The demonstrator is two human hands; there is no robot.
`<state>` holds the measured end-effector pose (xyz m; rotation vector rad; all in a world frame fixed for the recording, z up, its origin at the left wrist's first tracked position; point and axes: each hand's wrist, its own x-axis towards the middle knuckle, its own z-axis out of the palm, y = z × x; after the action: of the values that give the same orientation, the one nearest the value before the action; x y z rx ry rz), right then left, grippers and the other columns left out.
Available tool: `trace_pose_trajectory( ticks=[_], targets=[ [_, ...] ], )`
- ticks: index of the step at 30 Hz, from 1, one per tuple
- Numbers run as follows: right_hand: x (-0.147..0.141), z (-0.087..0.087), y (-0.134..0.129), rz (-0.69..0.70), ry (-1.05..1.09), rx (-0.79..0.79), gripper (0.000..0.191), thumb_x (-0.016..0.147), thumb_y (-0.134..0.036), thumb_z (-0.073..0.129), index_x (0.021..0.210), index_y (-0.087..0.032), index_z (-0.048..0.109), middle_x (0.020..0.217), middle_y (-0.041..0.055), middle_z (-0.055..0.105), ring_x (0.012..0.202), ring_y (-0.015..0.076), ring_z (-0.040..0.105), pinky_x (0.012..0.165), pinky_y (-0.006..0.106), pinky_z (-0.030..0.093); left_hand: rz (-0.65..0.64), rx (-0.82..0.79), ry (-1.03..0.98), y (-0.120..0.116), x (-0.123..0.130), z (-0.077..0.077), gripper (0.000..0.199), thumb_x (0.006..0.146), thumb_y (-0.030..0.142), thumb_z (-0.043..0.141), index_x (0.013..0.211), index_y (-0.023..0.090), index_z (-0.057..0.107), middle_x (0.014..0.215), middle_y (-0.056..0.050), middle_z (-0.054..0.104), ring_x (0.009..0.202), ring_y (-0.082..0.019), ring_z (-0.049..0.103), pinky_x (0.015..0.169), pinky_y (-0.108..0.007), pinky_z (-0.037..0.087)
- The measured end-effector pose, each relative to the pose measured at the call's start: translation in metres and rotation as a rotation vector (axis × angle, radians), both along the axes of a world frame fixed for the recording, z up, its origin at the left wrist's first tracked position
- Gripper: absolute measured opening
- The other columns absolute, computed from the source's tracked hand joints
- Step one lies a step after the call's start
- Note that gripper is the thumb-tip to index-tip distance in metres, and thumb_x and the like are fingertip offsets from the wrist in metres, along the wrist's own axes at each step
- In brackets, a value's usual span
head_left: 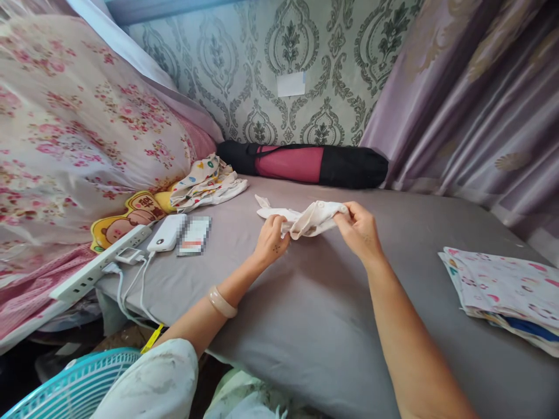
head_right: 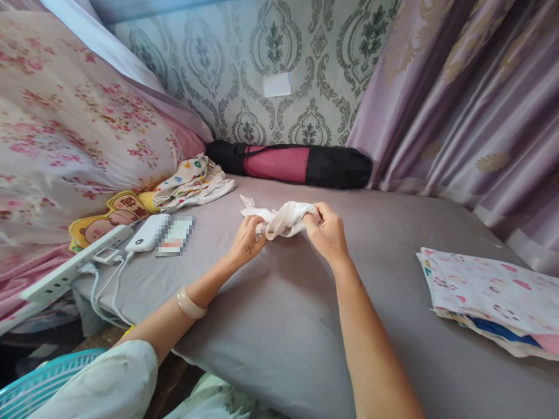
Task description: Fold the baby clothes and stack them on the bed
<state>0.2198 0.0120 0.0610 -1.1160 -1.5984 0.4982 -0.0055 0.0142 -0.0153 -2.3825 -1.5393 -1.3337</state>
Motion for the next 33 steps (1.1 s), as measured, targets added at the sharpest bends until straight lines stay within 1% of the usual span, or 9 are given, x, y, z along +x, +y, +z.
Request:
trace_pose_trajectory(
  ticks=[5, 11, 15, 17, 20, 23, 26, 29, 33],
  targets=[
    [0.005, 0.013, -0.004, -0.046, 0.150, -0.014, 0.014, 0.075, -0.031, 0.059, 0.083, -0.021, 0.064, 0.075, -0.0004, 0.064, 0.068, 0.0167, 0.057, 0.061, 0.027, 0.043, -0.103, -0.046, -0.058, -0.005, 0.008, 0.000, 0.010, 0.085, 0.018, 0.055, 0.094, 0.022, 0.055, 0.096, -0.006, 0.058, 0.088, -0.018, 0.057, 0.080, -0.033, 0.049],
    [0.012, 0.025, -0.011, -0.072, 0.322, -0.123, 0.011, 0.068, -0.028, 0.061, 0.077, -0.022, 0.063, 0.067, -0.0017, 0.060, 0.059, 0.0152, 0.053, 0.051, 0.026, 0.039, -0.077, 0.023, -0.160, -0.015, 0.026, 0.005, 0.020, 0.080, 0.020, 0.061, 0.097, 0.021, 0.051, 0.093, -0.005, 0.059, 0.085, -0.018, 0.057, 0.078, -0.032, 0.049],
    [0.014, 0.037, -0.020, -0.049, 0.436, -0.195, 0.009, 0.064, -0.027, 0.062, 0.072, -0.023, 0.062, 0.063, -0.0032, 0.058, 0.055, 0.0135, 0.050, 0.049, 0.025, 0.037, -0.200, -0.095, -0.114, -0.020, 0.038, 0.003, 0.015, 0.082, 0.023, 0.061, 0.095, 0.022, 0.051, 0.095, -0.004, 0.064, 0.088, -0.018, 0.060, 0.078, -0.032, 0.049],
    [0.014, 0.041, -0.025, -0.037, 0.458, -0.224, 0.009, 0.063, -0.027, 0.062, 0.070, -0.023, 0.061, 0.061, -0.0035, 0.057, 0.054, 0.0132, 0.050, 0.048, 0.025, 0.037, -0.234, -0.159, -0.125, -0.019, 0.045, 0.000, 0.021, 0.082, 0.024, 0.062, 0.101, 0.023, 0.053, 0.103, -0.004, 0.065, 0.091, -0.019, 0.061, 0.079, -0.033, 0.049],
    [0.015, 0.043, -0.032, -0.014, 0.471, -0.269, 0.010, 0.061, -0.028, 0.065, 0.069, -0.023, 0.062, 0.060, -0.0035, 0.058, 0.055, 0.0135, 0.051, 0.049, 0.025, 0.038, -0.260, -0.202, -0.171, -0.015, 0.053, -0.005, 0.020, 0.082, 0.021, 0.061, 0.102, 0.023, 0.057, 0.100, -0.003, 0.066, 0.089, -0.019, 0.062, 0.078, -0.033, 0.050],
    [0.023, 0.043, -0.038, 0.012, 0.438, -0.323, 0.016, 0.062, -0.035, 0.071, 0.070, -0.022, 0.063, 0.061, -0.0027, 0.060, 0.057, 0.0144, 0.054, 0.053, 0.026, 0.041, -0.272, -0.164, -0.225, -0.012, 0.055, -0.007, 0.012, 0.081, 0.016, 0.060, 0.092, 0.021, 0.063, 0.098, -0.005, 0.064, 0.093, -0.019, 0.061, 0.080, -0.032, 0.051],
    [0.038, 0.045, -0.045, -0.013, 0.333, -0.355, 0.029, 0.064, -0.047, 0.075, 0.073, -0.022, 0.065, 0.066, -0.0014, 0.063, 0.059, 0.0151, 0.056, 0.054, 0.027, 0.043, -0.213, -0.164, -0.271, -0.012, 0.049, -0.003, 0.014, 0.080, 0.016, 0.060, 0.090, 0.021, 0.068, 0.096, -0.006, 0.062, 0.089, -0.018, 0.061, 0.078, -0.031, 0.052],
    [0.051, 0.050, -0.053, -0.048, 0.191, -0.334, 0.037, 0.061, -0.052, 0.078, 0.077, -0.021, 0.067, 0.070, -0.0004, 0.066, 0.061, 0.0153, 0.057, 0.056, 0.027, 0.044, -0.162, -0.191, -0.311, -0.014, 0.037, 0.006, 0.017, 0.084, 0.022, 0.056, 0.091, 0.021, 0.071, 0.094, -0.006, 0.066, 0.079, -0.016, 0.062, 0.075, -0.030, 0.053],
    [0.063, 0.060, -0.063, -0.035, -0.092, -0.272, 0.039, 0.066, -0.054, 0.074, 0.082, -0.019, 0.072, 0.076, 0.0017, 0.069, 0.066, 0.0170, 0.060, 0.060, 0.028, 0.045, -0.128, -0.160, -0.351, -0.018, 0.021, 0.024, 0.018, 0.086, 0.027, 0.054, 0.088, 0.021, 0.071, 0.092, -0.004, 0.071, 0.082, -0.018, 0.065, 0.077, -0.029, 0.051]
  ],
)
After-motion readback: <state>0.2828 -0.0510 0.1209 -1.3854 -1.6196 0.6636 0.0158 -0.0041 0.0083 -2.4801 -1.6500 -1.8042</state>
